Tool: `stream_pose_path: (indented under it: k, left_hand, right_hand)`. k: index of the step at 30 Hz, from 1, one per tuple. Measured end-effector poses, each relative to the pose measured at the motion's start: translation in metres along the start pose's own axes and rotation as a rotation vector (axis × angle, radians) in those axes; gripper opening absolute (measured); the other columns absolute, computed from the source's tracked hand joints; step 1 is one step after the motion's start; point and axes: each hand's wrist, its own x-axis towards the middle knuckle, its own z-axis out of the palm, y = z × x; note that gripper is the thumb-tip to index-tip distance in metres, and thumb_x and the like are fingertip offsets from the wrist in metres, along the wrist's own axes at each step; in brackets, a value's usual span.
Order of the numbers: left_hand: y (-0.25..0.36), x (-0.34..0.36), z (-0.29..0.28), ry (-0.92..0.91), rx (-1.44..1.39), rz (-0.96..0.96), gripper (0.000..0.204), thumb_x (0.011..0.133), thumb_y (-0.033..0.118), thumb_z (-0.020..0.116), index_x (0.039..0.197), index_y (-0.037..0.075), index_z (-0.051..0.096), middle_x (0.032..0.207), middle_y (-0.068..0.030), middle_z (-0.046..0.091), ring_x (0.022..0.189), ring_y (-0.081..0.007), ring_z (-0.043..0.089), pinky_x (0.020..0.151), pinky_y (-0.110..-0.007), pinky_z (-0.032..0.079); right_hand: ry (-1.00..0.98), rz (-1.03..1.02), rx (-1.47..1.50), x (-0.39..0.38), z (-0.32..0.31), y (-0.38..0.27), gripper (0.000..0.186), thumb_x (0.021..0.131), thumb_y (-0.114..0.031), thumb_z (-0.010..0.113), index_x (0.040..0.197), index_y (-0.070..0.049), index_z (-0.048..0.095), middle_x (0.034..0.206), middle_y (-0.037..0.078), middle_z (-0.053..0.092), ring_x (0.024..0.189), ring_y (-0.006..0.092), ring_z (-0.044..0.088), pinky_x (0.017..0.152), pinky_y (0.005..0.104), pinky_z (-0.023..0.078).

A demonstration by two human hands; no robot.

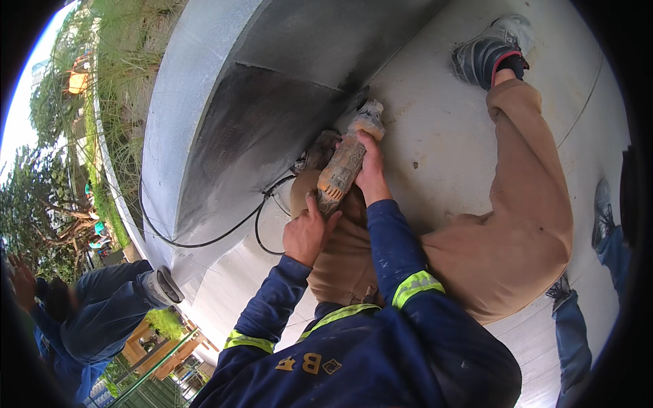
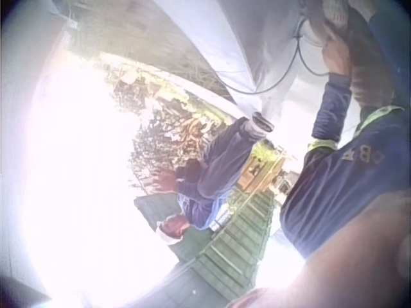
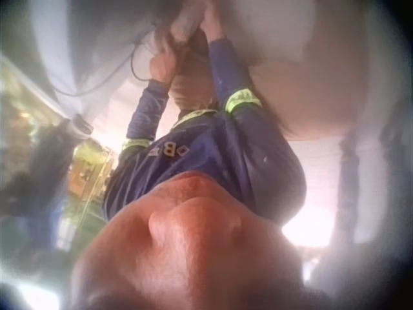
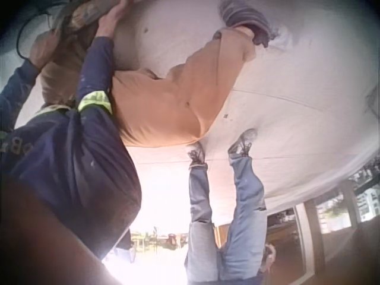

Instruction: The person uses an angle grinder to smooth a concrete surface, moving the tool along the edge of a planter. The person kneels on the ground while operating the tool.

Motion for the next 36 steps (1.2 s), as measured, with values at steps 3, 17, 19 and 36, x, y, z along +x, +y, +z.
stream_pose_path:
  k: [3,17,19,36]
  left_hand:
    - [0.000,-0.001,0.006,-0.005,-0.010,-0.008,0.077,0.091,0.059,0.057,0.131,-0.005,0.045,0.066,-0.0150,0.067,0.056,-0.0307,0.068,0.049,-0.040,0.054]
    - [-0.001,0.003,0.004,-0.021,-0.050,0.005,0.071,0.091,0.058,0.057,0.128,-0.001,0.043,0.065,-0.0185,0.066,0.057,-0.0350,0.067,0.048,-0.043,0.052]
    - [-0.001,0.003,0.004,-0.020,-0.049,-0.002,0.071,0.091,0.058,0.057,0.128,0.000,0.042,0.065,-0.0188,0.067,0.057,-0.0353,0.067,0.049,-0.044,0.052]
    - [0.004,0.002,-0.001,-0.043,-0.093,-0.032,0.073,0.090,0.057,0.059,0.132,0.000,0.040,0.070,-0.0215,0.068,0.060,-0.0380,0.068,0.051,-0.045,0.053]
  right_hand:
    - [-0.005,-0.021,-0.035,0.003,-0.002,0.002,0.050,0.088,-0.033,0.067,0.125,-0.002,0.051,0.111,0.017,0.062,0.096,0.0333,0.064,0.083,0.0484,0.055]
    - [0.023,-0.018,-0.011,0.010,-0.004,0.003,0.047,0.090,-0.032,0.067,0.123,-0.003,0.053,0.110,0.016,0.062,0.096,0.0327,0.064,0.084,0.0479,0.055]
    - [0.010,-0.016,-0.012,0.008,-0.002,0.003,0.047,0.089,-0.033,0.067,0.123,-0.003,0.052,0.109,0.016,0.062,0.096,0.0326,0.064,0.084,0.0478,0.055]
    - [0.009,-0.019,0.001,0.008,-0.002,-0.001,0.046,0.088,-0.030,0.069,0.122,-0.004,0.053,0.107,0.015,0.061,0.093,0.0318,0.065,0.083,0.0477,0.054]
